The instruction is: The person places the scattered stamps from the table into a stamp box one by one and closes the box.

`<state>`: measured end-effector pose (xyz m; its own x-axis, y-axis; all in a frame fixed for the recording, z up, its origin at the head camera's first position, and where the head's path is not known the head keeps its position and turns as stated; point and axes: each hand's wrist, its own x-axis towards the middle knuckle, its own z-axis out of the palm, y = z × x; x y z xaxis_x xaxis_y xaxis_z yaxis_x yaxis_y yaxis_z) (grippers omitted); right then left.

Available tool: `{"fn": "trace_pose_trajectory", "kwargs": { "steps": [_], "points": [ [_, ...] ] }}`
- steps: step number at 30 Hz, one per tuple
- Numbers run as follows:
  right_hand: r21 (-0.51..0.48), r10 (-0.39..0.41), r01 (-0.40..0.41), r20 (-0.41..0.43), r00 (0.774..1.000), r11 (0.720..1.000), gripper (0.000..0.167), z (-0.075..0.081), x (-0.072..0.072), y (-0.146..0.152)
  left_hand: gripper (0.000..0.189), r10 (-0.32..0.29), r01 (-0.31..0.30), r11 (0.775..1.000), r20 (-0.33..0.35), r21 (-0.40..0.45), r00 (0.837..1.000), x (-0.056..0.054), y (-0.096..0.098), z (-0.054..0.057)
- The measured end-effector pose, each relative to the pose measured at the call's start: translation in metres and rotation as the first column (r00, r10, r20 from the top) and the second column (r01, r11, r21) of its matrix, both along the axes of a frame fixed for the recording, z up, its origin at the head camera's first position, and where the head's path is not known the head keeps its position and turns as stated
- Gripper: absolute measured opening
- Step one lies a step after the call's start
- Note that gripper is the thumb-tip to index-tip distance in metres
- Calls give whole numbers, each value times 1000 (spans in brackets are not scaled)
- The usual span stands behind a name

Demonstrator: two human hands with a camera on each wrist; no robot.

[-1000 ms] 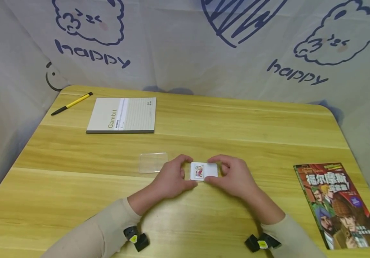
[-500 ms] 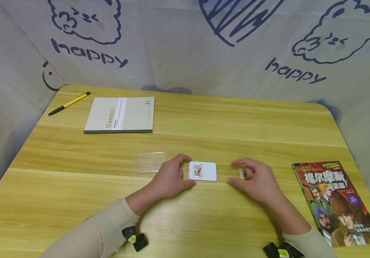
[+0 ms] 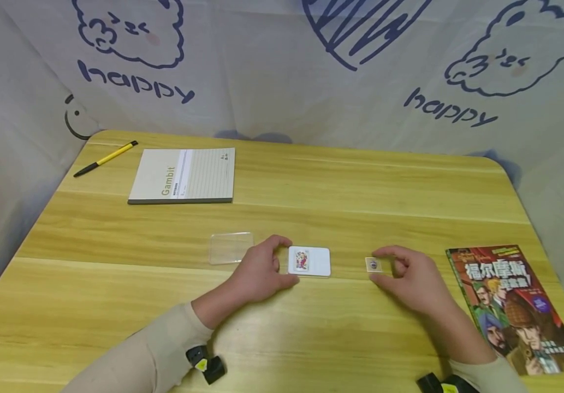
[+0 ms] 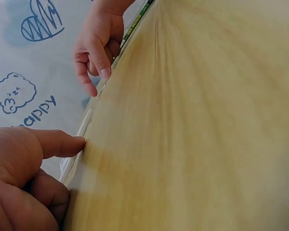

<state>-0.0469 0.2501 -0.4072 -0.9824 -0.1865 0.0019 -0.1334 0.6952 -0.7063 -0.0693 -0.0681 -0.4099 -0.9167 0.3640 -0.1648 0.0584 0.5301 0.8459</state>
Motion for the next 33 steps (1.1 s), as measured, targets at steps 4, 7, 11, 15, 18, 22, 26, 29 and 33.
{"fn": "trace_pose_trajectory", "kwargs": {
  "steps": [4, 7, 11, 15, 18, 22, 26, 29, 33],
  "points": [
    [6, 5, -5, 28, 1000, 1000, 32, 1, -2, 2, 67, -1, 1, 1000, -5, -2, 1000, 0, 0, 0],
    [5, 10, -10, 69, 998, 1000, 29, 2, -4, 3, 66, -6, 6, 1000, -21, 2, 1000, 0, 0, -1],
    [7, 20, -20, 99, 995, 1000, 26, 4, -6, 3, 66, -10, 10, 1000, -28, 6, 1000, 0, 0, 0],
    [3, 21, -21, 78, 997, 1000, 23, 4, -5, 2, 66, -8, 8, 1000, -21, 5, 1000, 0, 0, 1],
    [-19, 9, -9, 43, 999, 1000, 20, 3, -4, 1, 66, -8, 8, 1000, -17, 9, 1000, 0, 0, 1],
    [-36, -3, 3, -5, 1000, 999, 20, 2, -2, 0, 66, -10, 10, 1000, -9, 10, 1000, 0, 1, 0],
    [-47, 2, -2, -3, 1000, 999, 20, 1, -1, 1, 65, -10, 10, 1000, -18, 7, 1000, 0, 1, 0],
    [-56, 5, -3, 35, 999, 998, 24, 0, -1, 2, 65, -7, 7, 1000, -21, 1, 1000, 0, 1, -1],
    [-50, 19, -15, 72, 997, 999, 30, -2, -1, 4, 66, -4, 4, 1000, -16, -3, 1000, 0, 0, -1]
  ]
}}
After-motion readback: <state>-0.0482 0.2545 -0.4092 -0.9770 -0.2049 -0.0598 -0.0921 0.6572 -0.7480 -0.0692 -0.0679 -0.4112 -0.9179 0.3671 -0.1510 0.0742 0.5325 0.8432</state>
